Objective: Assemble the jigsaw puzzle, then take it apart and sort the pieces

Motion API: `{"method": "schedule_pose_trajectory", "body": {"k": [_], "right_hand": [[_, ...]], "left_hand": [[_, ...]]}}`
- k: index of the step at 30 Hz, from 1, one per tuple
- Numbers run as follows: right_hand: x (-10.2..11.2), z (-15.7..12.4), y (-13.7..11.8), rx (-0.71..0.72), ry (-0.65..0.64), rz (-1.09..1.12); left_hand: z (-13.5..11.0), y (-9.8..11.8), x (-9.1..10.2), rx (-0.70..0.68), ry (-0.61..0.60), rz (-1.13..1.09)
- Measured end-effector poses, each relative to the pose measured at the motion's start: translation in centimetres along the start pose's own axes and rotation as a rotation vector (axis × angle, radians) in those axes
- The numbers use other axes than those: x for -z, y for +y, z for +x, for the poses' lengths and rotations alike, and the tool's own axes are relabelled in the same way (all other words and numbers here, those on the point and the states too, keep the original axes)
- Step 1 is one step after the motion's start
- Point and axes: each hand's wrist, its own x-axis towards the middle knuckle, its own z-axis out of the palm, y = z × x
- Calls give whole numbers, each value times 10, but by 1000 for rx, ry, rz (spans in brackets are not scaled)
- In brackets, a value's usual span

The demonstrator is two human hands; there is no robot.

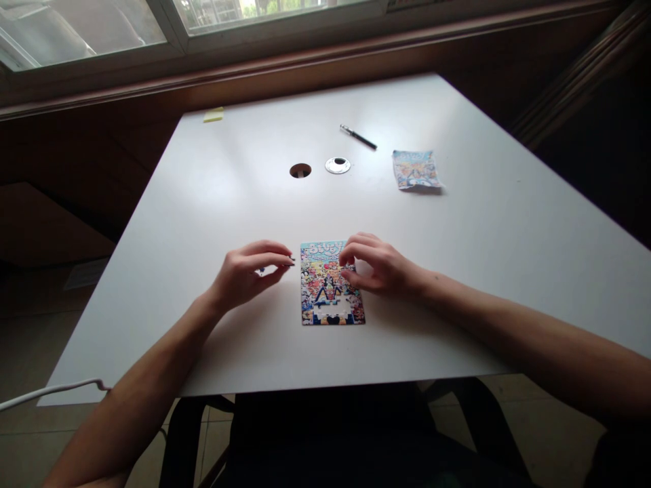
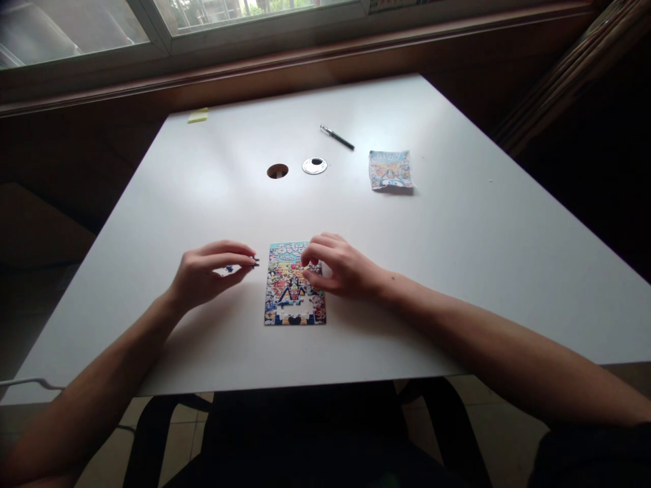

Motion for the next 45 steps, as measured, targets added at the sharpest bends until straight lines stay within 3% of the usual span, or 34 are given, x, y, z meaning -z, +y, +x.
{"method": "schedule_pose_trajectory", "body": {"k": [4,8,15,25,31,35,45], "right_hand": [[-7,-1,-14,155,-62,-98],[-15,-2,-21,222,-115,-165],[-17,-2,-20,197,-50,-160],[-17,-3,-20,174,-64,-139],[4,-3,-8,34,-114,-59],[16,-1,-4,-36,-220,70],[14,-4,-10,-32,-332,105]], "left_hand": [[3,30,-30,-112,-48,-104],[-1,33,-39,-145,-71,-144],[-2,31,-37,-157,-53,-149],[-3,30,-39,-133,-71,-174],[2,29,-33,-174,-69,-99],[4,27,-29,-193,-93,-46],[-4,19,-30,-167,-185,-1]]}}
